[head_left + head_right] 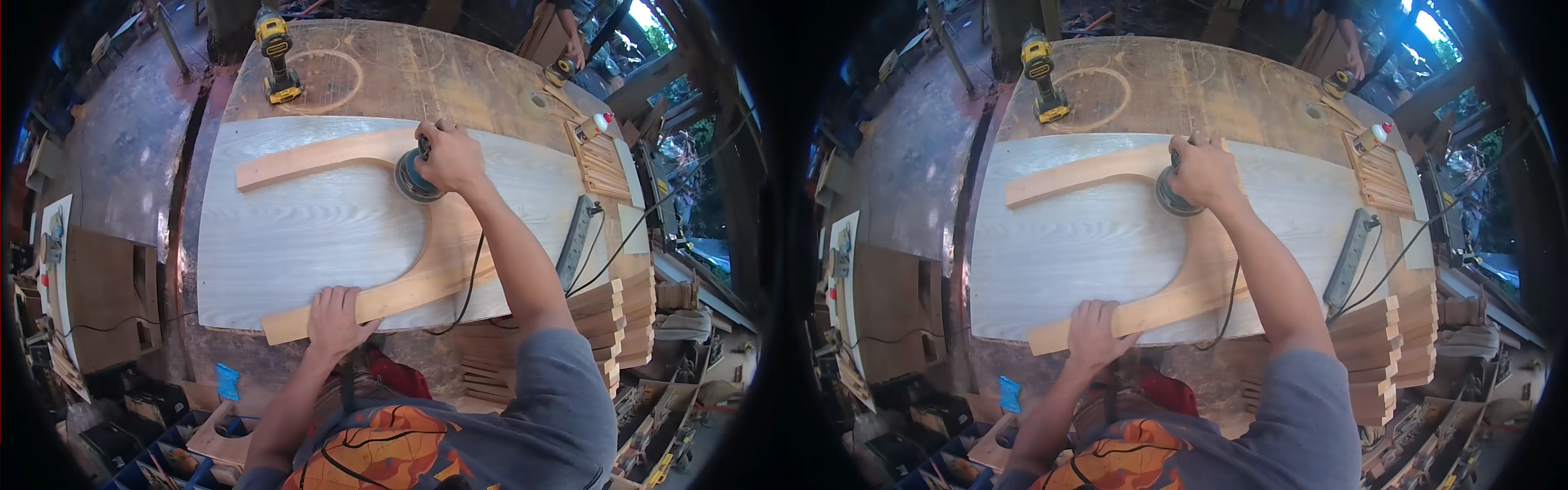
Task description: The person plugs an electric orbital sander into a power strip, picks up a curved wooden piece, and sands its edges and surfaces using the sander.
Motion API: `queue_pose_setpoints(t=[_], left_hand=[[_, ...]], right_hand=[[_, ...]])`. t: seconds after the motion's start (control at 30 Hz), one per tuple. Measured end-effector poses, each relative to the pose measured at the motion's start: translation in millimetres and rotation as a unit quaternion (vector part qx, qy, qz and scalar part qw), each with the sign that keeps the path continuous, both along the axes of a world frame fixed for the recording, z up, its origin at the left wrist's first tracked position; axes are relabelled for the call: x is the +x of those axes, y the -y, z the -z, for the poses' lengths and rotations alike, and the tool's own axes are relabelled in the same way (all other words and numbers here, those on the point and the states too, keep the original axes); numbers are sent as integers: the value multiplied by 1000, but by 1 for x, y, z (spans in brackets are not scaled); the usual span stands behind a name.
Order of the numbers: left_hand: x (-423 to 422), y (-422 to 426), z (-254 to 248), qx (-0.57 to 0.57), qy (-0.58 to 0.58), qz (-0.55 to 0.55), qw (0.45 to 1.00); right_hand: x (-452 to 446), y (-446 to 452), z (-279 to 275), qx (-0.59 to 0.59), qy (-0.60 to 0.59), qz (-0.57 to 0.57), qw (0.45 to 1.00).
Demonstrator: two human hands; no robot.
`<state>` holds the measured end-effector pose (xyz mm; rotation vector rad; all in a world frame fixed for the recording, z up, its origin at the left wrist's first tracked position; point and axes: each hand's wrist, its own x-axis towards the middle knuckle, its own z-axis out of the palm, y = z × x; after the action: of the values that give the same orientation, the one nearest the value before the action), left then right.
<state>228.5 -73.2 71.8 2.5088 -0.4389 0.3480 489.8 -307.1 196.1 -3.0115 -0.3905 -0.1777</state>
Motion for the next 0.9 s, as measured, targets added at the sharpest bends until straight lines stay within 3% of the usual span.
queue_pose_setpoints(t=[0.27,0.33,0.9], left_hand=[[2,-1,-3,9,-29,0,1000],[2,0,0,5,-23,-3,1000],[-3,-13,9,-4,-47,8,999]], right_hand=[[119,-33,10,46,-52,21,997],[130,-53,2,3,-46,14,999],[85,-271,-16,2,-75,-118,990]])
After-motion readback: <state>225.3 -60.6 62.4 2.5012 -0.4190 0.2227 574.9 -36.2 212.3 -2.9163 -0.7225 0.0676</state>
